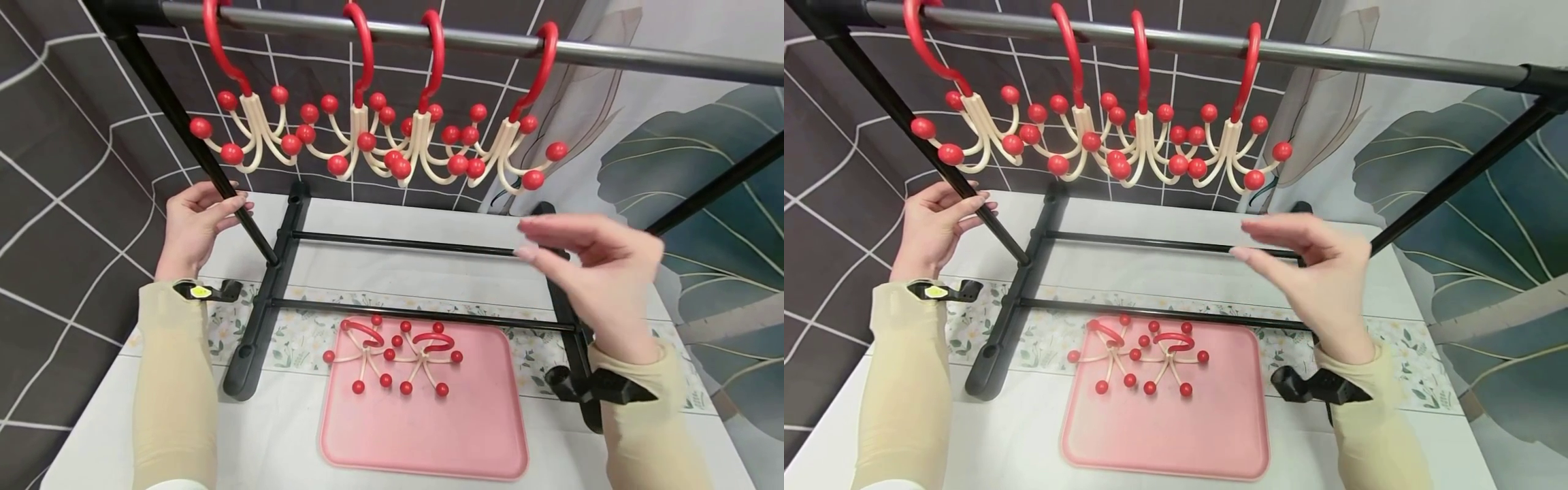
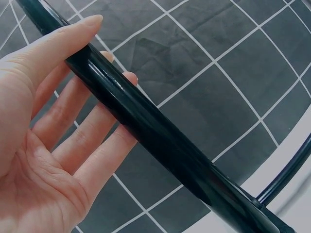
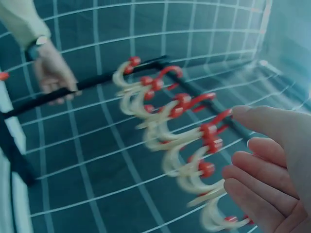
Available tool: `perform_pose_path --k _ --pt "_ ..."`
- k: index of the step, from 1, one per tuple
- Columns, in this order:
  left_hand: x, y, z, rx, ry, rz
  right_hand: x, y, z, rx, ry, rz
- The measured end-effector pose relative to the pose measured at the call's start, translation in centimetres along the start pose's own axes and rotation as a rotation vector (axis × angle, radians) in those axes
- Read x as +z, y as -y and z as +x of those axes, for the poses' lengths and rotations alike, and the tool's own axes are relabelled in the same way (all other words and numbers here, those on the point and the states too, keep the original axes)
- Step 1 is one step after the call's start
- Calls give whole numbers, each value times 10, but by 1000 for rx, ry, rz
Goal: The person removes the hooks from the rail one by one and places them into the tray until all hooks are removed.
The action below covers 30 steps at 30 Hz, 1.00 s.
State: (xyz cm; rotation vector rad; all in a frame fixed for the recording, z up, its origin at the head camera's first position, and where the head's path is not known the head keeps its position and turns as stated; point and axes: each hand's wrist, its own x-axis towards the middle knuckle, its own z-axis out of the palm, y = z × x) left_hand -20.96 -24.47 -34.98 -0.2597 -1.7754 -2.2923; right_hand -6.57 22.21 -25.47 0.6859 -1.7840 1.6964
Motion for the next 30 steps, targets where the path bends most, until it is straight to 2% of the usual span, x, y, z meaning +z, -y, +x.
perform_pose_path --k 5,11,19,27,30 --pt "-1 0 0 1 2 1 -3 12 24 -35 -152 37" --pt "-1 0 0 1 9 7 0 18 54 -80 -234 43" --pt "0 -1 -1 -3 5 14 0 11 84 -115 -203 -193" --pt "0 -1 -1 -11 3 19 12 5 101 -59 -240 -330" --pt "0 -1 0 -12 3 16 18 6 105 -64 -232 -395"
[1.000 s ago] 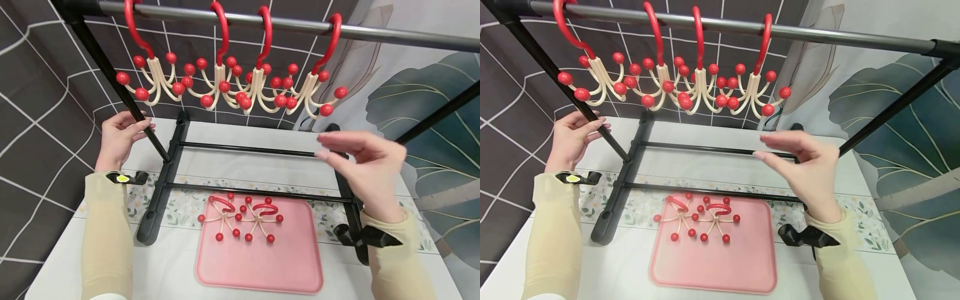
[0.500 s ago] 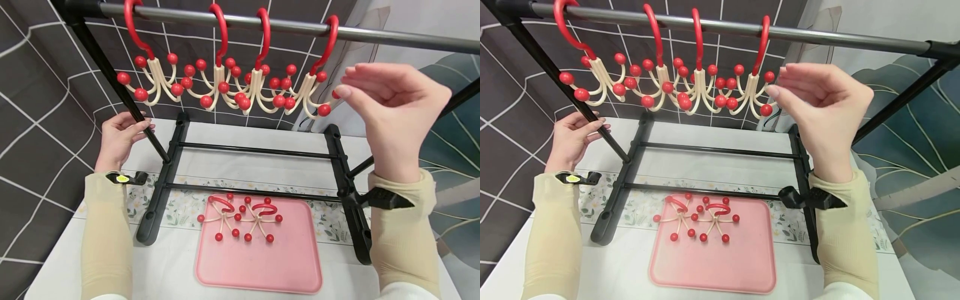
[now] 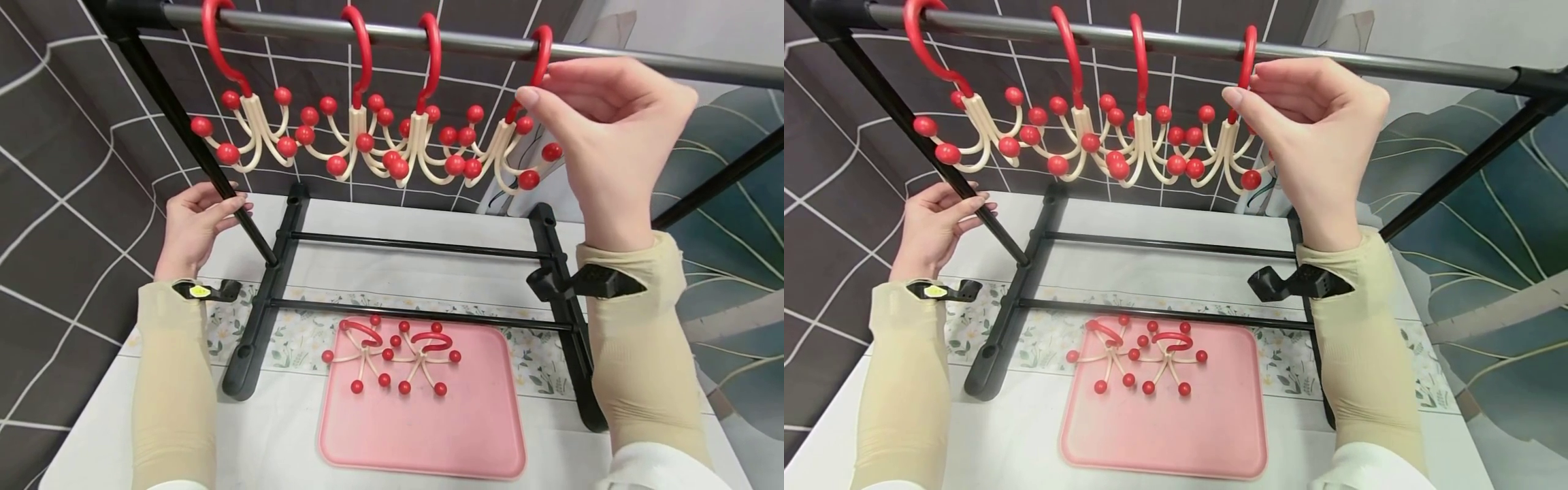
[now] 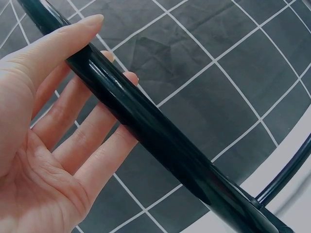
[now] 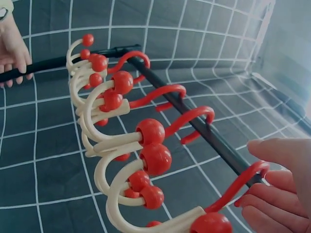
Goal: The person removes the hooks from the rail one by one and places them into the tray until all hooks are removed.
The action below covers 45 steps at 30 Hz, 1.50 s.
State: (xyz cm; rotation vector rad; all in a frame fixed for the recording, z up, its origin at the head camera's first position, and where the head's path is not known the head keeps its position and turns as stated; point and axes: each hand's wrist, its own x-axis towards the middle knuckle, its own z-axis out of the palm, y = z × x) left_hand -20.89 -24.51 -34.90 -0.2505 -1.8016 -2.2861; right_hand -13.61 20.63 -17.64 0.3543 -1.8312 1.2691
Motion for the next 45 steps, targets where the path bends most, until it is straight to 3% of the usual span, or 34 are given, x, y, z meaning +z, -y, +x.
perform_pose_path --k 2,8,13,20,45 --pt "0 0 0 0 0 -2 2 2 1 -3 13 -12" --pt "1 1 1 6 3 -16 7 11 2 158 -20 74" --pt "1 0 2 20 9 -20 6 5 2 162 -42 26" --pt "2 0 1 23 11 -28 2 -9 3 -20 -12 -60" --pt "5 2 1 23 12 -33 -9 -6 10 -70 -144 -15"
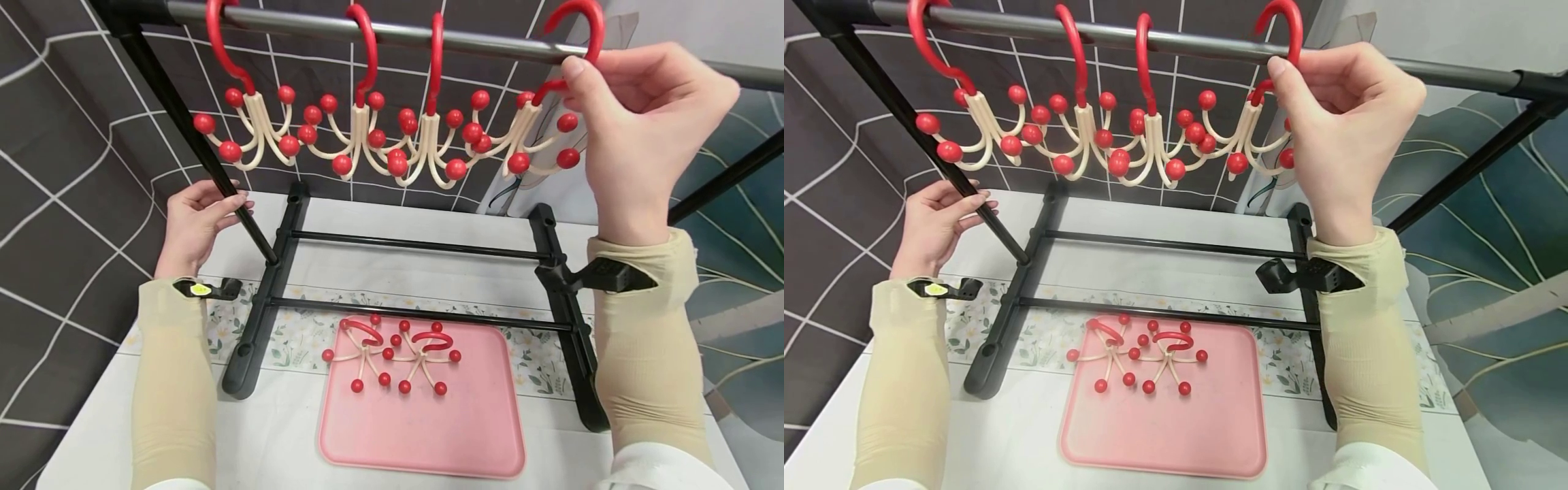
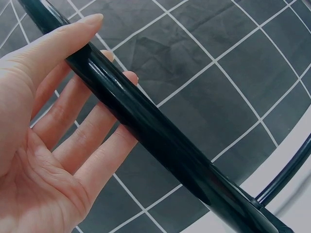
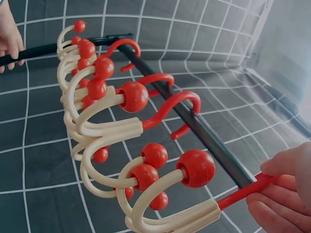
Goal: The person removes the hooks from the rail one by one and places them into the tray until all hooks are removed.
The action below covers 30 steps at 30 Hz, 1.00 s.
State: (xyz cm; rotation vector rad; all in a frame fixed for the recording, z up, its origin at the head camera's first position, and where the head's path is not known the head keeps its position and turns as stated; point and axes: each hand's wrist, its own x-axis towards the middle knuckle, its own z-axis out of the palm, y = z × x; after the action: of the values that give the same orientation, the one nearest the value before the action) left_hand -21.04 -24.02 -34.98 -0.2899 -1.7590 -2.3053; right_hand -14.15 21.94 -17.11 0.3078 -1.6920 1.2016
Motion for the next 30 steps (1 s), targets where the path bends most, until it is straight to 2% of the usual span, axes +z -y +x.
perform_pose_path --k 9,20,27,30 --pt "-1 0 0 -12 -9 5 -6 2 2 3 -35 17" --pt "-2 0 -1 -3 -2 -1 -10 -7 -3 12 -6 -23" --pt "-1 -1 -1 -1 -7 13 -13 -12 -5 82 -39 -38" --pt "0 -1 -1 -7 -10 19 -15 -15 -7 78 -35 -64"
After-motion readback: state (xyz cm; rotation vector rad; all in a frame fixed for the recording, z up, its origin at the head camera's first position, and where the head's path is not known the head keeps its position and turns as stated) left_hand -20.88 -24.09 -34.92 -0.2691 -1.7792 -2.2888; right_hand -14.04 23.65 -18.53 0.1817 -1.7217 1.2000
